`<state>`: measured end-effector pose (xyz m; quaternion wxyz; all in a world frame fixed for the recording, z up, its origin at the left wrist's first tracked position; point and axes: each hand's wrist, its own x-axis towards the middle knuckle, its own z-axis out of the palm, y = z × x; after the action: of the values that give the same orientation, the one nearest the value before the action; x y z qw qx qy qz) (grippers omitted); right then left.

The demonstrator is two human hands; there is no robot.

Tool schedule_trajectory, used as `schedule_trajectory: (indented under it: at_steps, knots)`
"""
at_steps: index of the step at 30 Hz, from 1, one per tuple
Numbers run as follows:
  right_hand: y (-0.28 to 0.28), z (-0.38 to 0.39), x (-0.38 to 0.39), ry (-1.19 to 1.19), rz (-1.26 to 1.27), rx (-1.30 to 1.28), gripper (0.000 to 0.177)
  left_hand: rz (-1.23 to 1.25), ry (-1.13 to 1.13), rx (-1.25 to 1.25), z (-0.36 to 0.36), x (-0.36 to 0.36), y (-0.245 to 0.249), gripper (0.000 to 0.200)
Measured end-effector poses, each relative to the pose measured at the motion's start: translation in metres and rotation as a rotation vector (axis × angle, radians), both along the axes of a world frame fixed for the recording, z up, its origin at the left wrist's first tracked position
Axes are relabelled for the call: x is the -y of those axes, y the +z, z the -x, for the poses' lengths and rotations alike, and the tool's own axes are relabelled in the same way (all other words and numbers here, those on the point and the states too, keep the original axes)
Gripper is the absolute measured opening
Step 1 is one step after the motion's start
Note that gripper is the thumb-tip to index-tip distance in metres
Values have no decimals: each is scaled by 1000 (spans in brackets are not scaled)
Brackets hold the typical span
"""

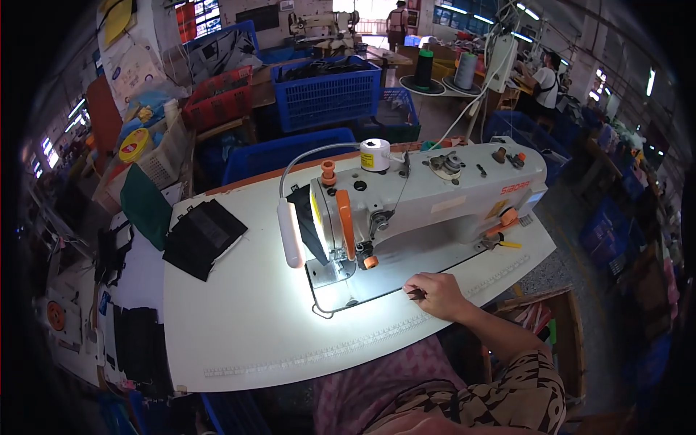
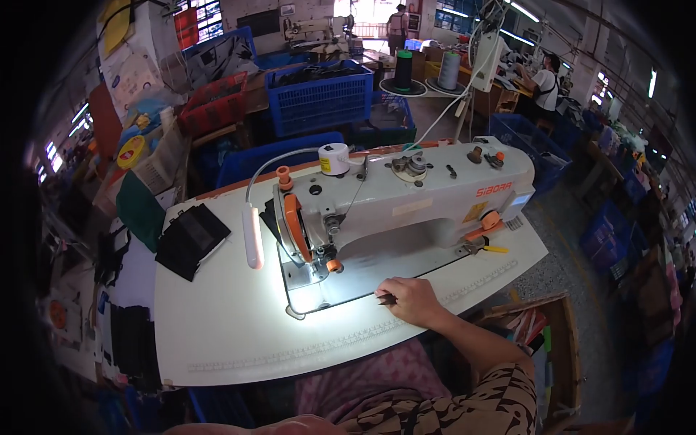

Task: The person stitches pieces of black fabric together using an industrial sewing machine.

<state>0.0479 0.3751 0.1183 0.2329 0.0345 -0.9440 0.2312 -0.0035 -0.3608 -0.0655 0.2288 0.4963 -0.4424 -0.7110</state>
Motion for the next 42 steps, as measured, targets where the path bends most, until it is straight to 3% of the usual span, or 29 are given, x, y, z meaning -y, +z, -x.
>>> schedule_trajectory:
  at_steps: [8, 10, 11, 12, 14, 15, 18, 21, 24, 26, 28, 30, 35, 38, 42]
  knots:
    - [1, -2, -3, 16, 35, 13, 14, 285, 48, 204, -33, 3, 46, 33]
    - [3, -1, -1, 33, 67, 39, 12, 403, -84, 371, -67, 91, -4, 81]
    - [1, -2, 0, 25, 53, 15, 13, 385, 30, 344, -68, 45, 47, 58]
    - [-1, 0, -1, 31, 48, -9, 14, 349, 77, 238, -83, 36, 66, 65]
    - [-3, 0, -2, 39, 109, 58, 12, 291, 71, -149, -106, 49, 80, 46]
    - [-3, 0, 1, 36, 116, 60, 11, 187, 77, -241, -109, 40, 108, 47]
    - [0, 1, 5, 55, 137, 73, 9, 409, -85, -502, -104, 25, 172, 58]
    - [2, 0, 5, 41, 139, 81, 8, 452, -340, -550, -79, 13, 229, 61]
    - [2, -3, 7, 52, 131, 60, 7, 539, -707, -460, -27, -18, 276, 71]
    - [3, -3, 7, 59, 128, 46, 7, 541, -1059, -323, 26, -29, 289, 82]
    - [2, -3, 7, 66, 127, 31, 7, 713, -1230, -185, 80, -49, 284, 92]
    - [1, -5, 6, 54, 111, 47, 8, 642, -1292, 234, 141, -25, 264, 93]
    - [1, -4, 9, 25, 84, 33, 9, 720, -1439, 460, 187, -46, 305, 89]
    - [1, -3, 8, 26, 68, 34, 9, 1171, -1372, 679, 203, -32, 308, 83]
    - [-1, -2, 8, 27, 80, 44, 9, 1405, -1315, 455, 202, -15, 300, 79]
